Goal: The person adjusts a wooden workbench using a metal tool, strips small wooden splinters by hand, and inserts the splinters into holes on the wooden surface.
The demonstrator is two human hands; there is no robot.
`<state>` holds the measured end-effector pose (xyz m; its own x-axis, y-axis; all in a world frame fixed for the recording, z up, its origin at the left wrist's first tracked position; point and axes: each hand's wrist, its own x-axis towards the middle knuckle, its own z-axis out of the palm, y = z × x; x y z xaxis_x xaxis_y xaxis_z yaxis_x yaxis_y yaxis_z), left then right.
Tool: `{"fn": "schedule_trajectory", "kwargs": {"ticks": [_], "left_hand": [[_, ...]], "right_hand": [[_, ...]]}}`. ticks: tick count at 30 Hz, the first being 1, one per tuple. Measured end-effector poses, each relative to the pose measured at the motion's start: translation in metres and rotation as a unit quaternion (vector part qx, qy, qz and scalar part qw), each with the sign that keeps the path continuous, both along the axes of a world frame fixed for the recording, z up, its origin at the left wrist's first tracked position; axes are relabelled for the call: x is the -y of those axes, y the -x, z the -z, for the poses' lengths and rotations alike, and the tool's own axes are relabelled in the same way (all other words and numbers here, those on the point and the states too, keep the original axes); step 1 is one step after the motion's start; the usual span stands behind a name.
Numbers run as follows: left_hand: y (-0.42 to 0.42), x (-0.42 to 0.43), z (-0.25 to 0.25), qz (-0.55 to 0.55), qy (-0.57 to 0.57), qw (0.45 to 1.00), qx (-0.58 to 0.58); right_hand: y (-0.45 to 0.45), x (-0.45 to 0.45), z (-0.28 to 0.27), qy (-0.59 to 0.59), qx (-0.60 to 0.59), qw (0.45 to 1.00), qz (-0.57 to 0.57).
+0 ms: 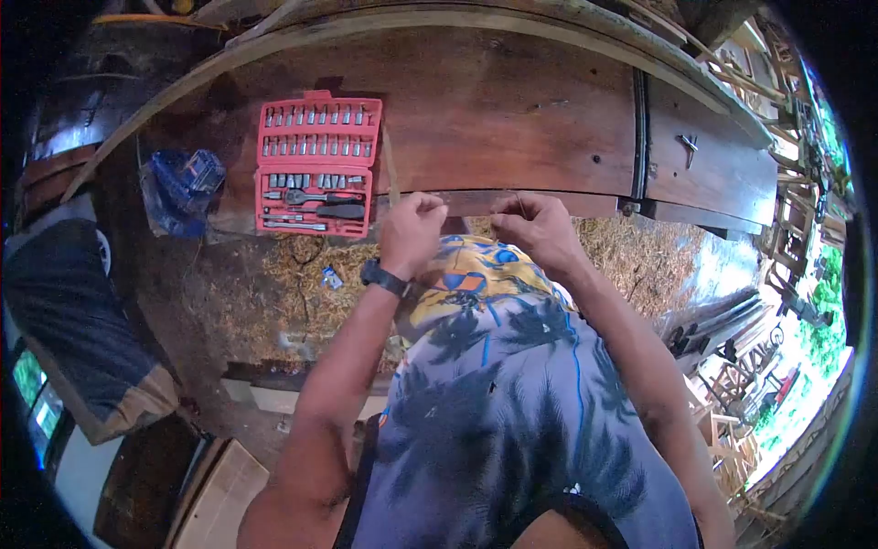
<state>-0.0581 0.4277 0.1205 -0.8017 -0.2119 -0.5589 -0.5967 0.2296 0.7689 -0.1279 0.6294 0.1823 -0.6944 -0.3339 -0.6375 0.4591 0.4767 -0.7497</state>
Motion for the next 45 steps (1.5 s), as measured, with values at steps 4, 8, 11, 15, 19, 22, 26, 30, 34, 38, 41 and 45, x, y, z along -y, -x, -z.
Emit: {"fn": "schedule_trajectory", "kwargs": {"ticks": [4,8,11,15,19,22,26,30,34,38,41,45], "left_hand": [[0.016,-0.01,-0.036,-0.049,-0.3,0.952,0.028],[0.022,-0.025,-0.041,-0.017,-0.243,0.969,-0.025],[0.028,-0.024,-0.034,-0.012,-0.189,0.981,-0.044],[0.029,0.0,0.038,0.062,0.38,0.914,-0.128],[0.039,0.015,0.045,0.073,0.435,0.896,0.053],[0.044,0.017,0.058,0.061,0.42,0.903,0.07],[0.044,0.011,0.064,0.023,0.367,0.924,0.102],[0.04,0.014,0.075,0.002,0.333,0.942,0.034],[0.035,0.014,0.082,0.031,0.402,0.915,-0.025],[0.035,0.016,0.09,0.053,0.416,0.906,-0.054],[0.037,0.015,0.086,0.012,0.351,0.935,-0.058],[0.038,0.016,0.07,-0.044,0.214,0.972,-0.084]], "right_hand": [[0.006,0.008,-0.027,-0.024,-0.019,0.999,-0.02],[0.009,0.013,-0.042,-0.076,-0.062,0.993,-0.06],[0.009,0.006,-0.028,-0.097,-0.072,0.992,-0.045],[0.001,-0.011,0.01,-0.112,-0.061,0.992,-0.023],[0.004,-0.001,-0.016,-0.131,-0.028,0.991,-0.029],[0.006,0.0,-0.009,-0.12,-0.041,0.991,-0.034],[0.003,0.001,-0.013,-0.132,-0.054,0.988,-0.056],[0.007,0.002,-0.014,-0.129,-0.037,0.99,-0.034],[0.007,-0.001,-0.011,-0.127,-0.055,0.99,-0.026],[0.007,-0.002,-0.012,-0.119,-0.041,0.992,-0.011],[0.008,-0.004,-0.014,-0.122,-0.031,0.992,-0.001],[0.004,-0.011,-0.008,-0.098,-0.036,0.994,0.035]]}}
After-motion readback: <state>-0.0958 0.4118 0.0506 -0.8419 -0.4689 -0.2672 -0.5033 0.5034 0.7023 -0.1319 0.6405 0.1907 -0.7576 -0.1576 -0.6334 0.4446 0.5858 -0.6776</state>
